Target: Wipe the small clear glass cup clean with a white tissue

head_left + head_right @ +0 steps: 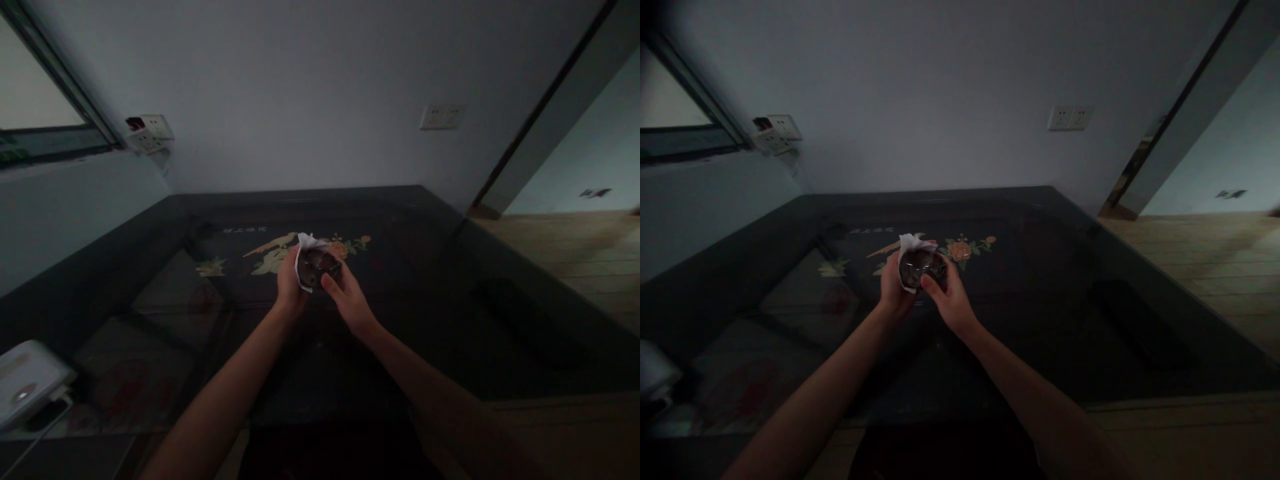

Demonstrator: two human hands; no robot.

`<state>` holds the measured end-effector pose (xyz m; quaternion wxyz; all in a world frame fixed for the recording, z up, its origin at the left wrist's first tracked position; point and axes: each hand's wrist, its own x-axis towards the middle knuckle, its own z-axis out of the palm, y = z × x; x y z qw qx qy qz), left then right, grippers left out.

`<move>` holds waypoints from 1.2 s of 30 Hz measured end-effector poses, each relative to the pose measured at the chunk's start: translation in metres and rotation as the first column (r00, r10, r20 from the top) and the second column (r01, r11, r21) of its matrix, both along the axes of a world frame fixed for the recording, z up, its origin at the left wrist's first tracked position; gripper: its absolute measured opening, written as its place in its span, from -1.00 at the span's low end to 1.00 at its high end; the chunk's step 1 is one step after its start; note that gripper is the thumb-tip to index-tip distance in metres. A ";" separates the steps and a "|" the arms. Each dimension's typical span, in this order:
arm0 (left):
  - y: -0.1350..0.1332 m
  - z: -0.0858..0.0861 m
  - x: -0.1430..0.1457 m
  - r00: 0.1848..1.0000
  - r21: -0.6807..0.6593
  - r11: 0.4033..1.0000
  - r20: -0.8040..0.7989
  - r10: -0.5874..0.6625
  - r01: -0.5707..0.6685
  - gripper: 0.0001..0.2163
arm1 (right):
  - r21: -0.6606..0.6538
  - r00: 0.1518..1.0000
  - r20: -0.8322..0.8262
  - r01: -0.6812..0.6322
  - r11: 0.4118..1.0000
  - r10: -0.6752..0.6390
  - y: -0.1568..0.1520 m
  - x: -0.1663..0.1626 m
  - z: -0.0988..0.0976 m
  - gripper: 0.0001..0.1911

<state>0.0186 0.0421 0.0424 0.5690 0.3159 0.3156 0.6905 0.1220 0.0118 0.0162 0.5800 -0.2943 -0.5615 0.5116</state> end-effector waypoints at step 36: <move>-0.003 0.002 -0.001 0.997 0.063 0.998 -0.074 0.004 0.000 -0.74 | 0.016 1.000 -0.012 0.000 1.000 0.000 -0.003 -0.004 0.001 -0.45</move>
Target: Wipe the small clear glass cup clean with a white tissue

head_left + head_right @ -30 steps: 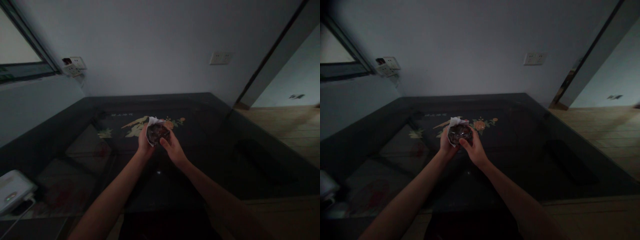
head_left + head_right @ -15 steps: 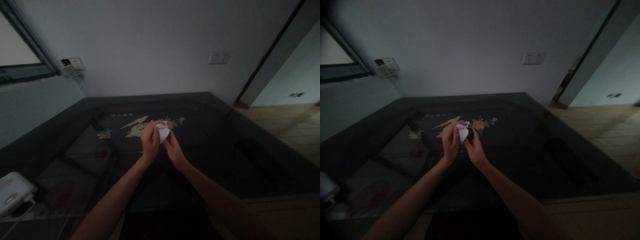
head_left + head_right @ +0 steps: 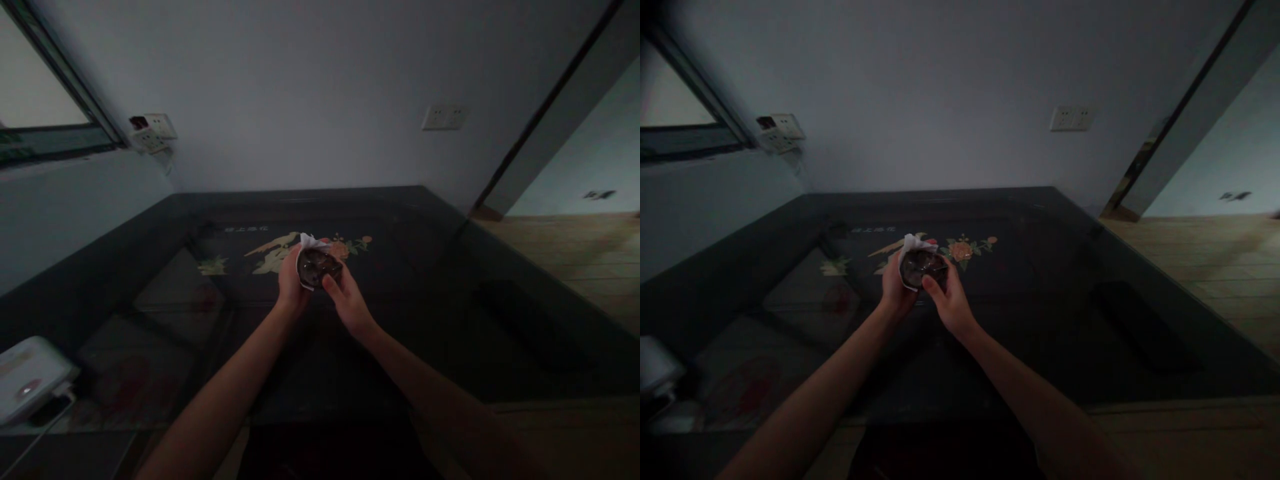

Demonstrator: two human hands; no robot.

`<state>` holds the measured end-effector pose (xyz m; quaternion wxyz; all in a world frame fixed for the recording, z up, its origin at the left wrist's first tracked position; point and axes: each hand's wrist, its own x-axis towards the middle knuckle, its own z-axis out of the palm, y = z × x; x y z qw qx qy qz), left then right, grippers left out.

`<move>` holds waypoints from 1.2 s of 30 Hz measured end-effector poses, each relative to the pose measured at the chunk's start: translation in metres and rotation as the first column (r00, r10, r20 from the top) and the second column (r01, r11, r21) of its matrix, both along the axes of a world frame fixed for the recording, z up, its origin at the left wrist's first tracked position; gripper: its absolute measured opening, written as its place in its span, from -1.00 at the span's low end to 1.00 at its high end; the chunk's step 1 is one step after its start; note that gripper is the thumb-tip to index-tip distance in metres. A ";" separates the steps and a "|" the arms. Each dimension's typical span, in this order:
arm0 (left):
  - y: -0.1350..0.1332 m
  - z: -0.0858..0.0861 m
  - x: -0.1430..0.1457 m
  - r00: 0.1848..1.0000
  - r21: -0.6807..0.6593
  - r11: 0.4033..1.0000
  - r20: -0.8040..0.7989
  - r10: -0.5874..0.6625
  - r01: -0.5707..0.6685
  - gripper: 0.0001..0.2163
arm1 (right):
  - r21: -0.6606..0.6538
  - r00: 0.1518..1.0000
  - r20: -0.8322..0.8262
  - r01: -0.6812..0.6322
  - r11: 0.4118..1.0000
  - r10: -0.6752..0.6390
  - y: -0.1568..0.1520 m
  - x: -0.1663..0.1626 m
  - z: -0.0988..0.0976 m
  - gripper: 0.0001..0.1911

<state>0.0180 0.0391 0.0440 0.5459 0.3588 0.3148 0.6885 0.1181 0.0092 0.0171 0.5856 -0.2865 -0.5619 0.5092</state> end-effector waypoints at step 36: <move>-0.018 -0.003 0.000 0.707 0.514 0.837 -0.520 0.479 -0.189 -0.72 | -0.021 0.998 0.024 0.051 0.998 -0.050 0.004 0.000 -0.008 -0.44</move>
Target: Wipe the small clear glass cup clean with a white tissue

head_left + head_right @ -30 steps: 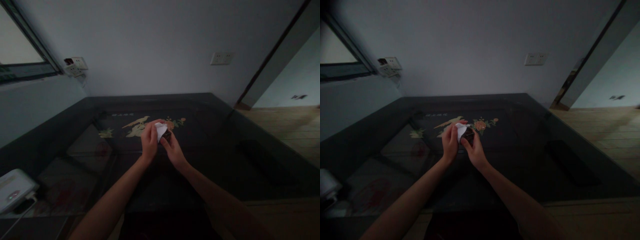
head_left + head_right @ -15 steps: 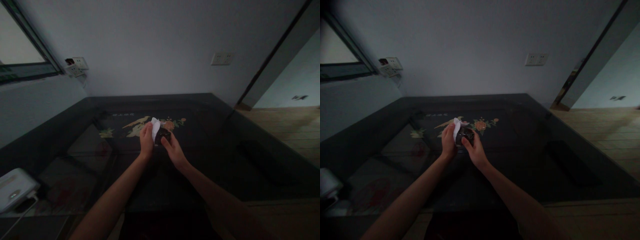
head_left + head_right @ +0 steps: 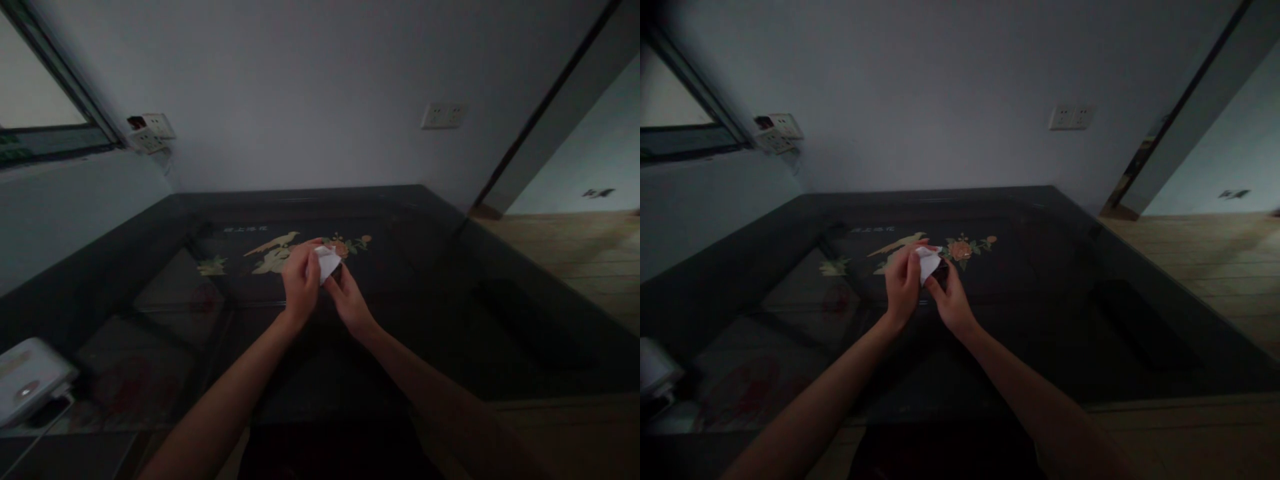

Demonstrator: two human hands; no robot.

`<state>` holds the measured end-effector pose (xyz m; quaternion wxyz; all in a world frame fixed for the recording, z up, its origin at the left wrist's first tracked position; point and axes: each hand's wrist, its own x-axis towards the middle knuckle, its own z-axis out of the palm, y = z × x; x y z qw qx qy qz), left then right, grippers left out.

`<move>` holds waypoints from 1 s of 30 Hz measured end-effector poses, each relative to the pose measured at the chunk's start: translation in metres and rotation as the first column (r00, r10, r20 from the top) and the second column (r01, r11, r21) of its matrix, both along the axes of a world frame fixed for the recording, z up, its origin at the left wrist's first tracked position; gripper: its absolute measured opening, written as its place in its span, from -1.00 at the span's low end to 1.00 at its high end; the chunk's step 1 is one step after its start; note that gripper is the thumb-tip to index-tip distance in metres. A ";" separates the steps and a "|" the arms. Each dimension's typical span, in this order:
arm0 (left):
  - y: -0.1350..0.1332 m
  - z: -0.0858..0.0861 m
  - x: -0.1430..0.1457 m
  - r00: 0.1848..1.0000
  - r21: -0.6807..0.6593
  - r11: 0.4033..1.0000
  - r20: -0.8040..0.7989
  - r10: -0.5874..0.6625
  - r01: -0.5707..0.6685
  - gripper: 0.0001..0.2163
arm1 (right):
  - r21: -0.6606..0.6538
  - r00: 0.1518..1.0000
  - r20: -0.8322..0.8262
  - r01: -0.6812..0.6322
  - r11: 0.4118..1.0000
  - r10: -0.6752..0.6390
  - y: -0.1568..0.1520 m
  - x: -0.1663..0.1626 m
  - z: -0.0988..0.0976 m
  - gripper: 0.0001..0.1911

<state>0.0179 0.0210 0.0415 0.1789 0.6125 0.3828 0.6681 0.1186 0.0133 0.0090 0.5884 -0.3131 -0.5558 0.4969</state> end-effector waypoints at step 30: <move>0.004 0.000 -0.001 0.989 -0.124 0.990 0.138 -0.056 0.073 -0.70 | 0.009 0.999 -0.032 0.010 1.000 -0.009 0.000 -0.001 0.000 -0.46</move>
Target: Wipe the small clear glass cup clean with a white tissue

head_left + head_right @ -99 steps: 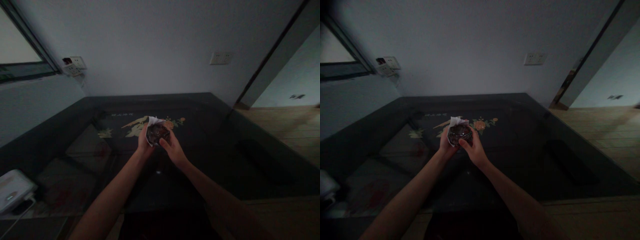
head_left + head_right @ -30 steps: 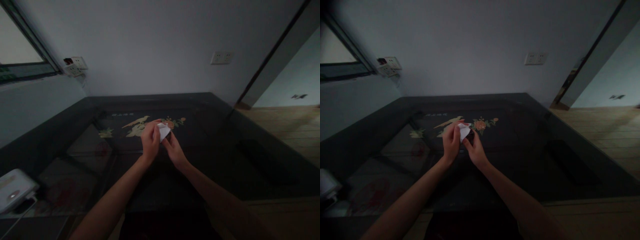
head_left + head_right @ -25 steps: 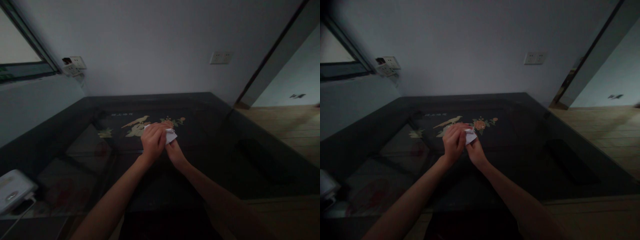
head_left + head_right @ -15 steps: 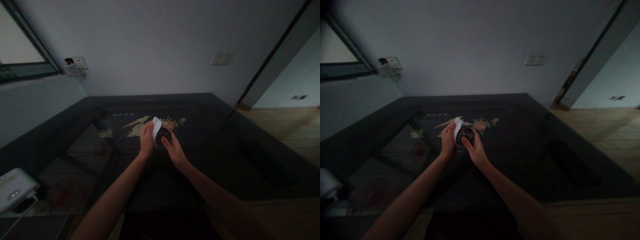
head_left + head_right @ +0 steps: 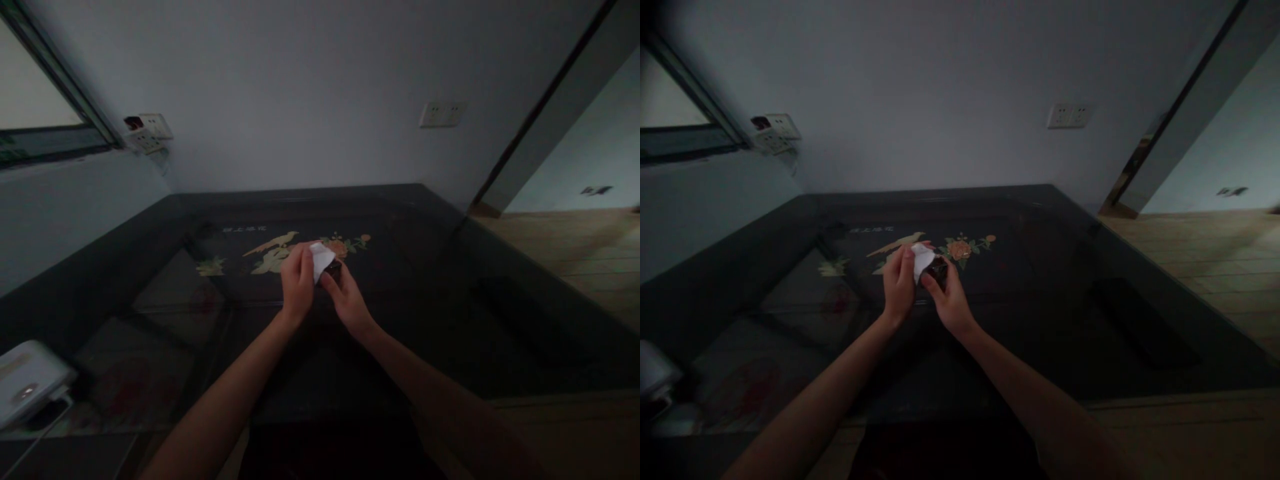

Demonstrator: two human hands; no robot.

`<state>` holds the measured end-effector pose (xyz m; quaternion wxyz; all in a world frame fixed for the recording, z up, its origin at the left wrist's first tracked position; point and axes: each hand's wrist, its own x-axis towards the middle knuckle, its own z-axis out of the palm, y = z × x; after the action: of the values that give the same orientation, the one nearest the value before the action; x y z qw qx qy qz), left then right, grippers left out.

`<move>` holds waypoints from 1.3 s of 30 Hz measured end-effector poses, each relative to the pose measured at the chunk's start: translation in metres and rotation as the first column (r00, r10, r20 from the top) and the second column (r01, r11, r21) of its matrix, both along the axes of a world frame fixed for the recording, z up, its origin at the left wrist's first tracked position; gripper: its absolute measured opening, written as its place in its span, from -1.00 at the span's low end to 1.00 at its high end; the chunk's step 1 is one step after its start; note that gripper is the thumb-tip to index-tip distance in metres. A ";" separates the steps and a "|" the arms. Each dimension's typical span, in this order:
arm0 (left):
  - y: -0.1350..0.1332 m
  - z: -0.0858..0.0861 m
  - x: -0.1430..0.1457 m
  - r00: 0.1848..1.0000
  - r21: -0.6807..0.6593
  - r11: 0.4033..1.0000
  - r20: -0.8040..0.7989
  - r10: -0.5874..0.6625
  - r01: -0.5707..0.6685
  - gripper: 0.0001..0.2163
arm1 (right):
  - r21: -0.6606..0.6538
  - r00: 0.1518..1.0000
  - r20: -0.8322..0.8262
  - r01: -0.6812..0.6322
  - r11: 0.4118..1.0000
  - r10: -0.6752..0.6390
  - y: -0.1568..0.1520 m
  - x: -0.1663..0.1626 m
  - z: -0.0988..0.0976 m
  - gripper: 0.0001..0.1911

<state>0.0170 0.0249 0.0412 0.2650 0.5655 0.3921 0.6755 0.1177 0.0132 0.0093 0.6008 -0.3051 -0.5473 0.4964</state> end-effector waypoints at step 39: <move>-0.002 -0.002 0.001 0.990 0.121 0.989 -0.103 0.098 -0.085 -0.69 | -0.013 1.000 0.004 -0.011 1.000 0.011 -0.002 0.001 0.002 -0.47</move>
<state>0.0183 0.0232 0.0391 0.1784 0.5973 0.3917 0.6768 0.1191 0.0114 0.0116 0.5949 -0.3072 -0.5470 0.5025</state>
